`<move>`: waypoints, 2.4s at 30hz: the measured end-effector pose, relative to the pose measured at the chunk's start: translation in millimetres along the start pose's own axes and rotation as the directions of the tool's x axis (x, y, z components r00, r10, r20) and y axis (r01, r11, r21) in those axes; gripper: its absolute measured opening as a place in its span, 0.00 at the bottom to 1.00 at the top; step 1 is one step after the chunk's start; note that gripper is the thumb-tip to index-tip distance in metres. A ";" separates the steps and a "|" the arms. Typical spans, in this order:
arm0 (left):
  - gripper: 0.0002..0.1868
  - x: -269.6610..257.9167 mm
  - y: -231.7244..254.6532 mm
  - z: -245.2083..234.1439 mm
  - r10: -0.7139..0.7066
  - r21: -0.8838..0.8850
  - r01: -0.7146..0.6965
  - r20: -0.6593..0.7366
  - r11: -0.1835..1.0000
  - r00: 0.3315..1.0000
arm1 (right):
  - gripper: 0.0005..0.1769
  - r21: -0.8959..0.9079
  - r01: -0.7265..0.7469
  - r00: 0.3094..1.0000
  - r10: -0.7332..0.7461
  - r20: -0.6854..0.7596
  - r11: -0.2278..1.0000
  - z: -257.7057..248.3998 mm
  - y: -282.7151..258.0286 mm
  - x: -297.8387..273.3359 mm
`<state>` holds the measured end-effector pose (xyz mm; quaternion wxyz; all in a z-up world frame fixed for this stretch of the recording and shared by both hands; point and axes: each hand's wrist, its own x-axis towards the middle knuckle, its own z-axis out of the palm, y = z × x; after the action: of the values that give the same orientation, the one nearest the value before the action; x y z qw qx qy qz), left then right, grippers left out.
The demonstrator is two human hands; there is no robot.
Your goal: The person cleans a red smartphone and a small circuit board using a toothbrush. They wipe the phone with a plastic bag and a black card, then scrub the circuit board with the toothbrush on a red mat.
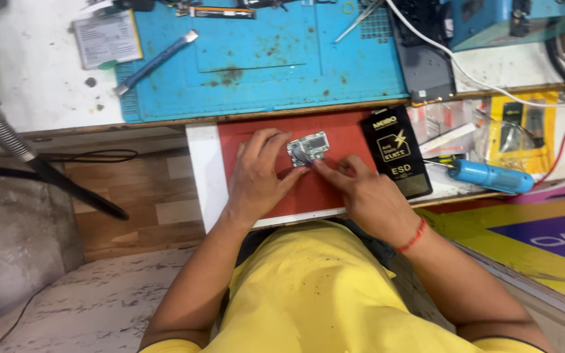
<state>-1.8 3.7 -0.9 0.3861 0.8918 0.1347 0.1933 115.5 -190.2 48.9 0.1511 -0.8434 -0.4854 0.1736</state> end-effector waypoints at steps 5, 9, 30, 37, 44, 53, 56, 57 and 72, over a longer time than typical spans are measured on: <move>0.34 -0.1 0.3 2.8 -0.019 -0.024 0.019 -0.004 1.000 1.000 | 0.36 0.011 0.026 0.996 -0.025 -0.089 1.000 17.6 -2.1 12.7; 0.34 1.1 1.9 2.6 -0.019 -0.014 0.019 -0.015 1.000 1.000 | 0.38 0.028 -0.059 0.998 0.060 -0.011 0.998 14.1 -11.5 -9.2; 0.28 6.1 5.8 -1.1 0.061 0.082 -0.060 -0.002 0.995 0.998 | 0.39 0.011 -0.026 0.999 0.027 -0.043 1.000 9.1 2.4 -5.8; 0.27 5.9 4.7 2.4 0.071 0.080 -0.070 -0.007 0.994 0.997 | 0.39 0.048 -0.038 0.996 0.042 -0.081 0.998 5.0 -2.9 -13.0; 0.23 6.0 8.4 -0.7 0.057 0.131 -0.060 0.021 0.990 0.998 | 0.36 0.008 -0.090 0.984 0.090 -0.156 0.996 9.8 8.1 -12.1; 0.25 4.7 7.6 -0.7 0.075 0.153 -0.079 0.030 0.985 0.997 | 0.36 0.039 -0.035 0.998 0.037 -0.055 0.999 12.9 -3.2 -9.4; 0.25 1.9 8.3 1.4 0.056 0.128 -0.058 0.018 0.990 0.998 | 0.35 0.023 -0.058 0.988 0.061 -0.143 0.998 9.9 3.9 -5.0; 0.25 2.3 8.5 3.9 0.055 0.130 -0.057 0.024 0.990 0.998 | 0.35 0.016 -0.065 0.984 0.067 -0.165 0.998 10.2 5.1 -2.8; 0.24 5.2 9.8 2.0 0.081 0.130 -0.083 0.018 0.988 0.997 | 0.32 0.036 -0.090 0.986 0.094 -0.139 0.995 0.8 2.2 0.2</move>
<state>4.6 -2.1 6.4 0.3194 0.9212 0.1078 0.1941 116.9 -191.1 47.2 0.1892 -0.8728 -0.4314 0.1279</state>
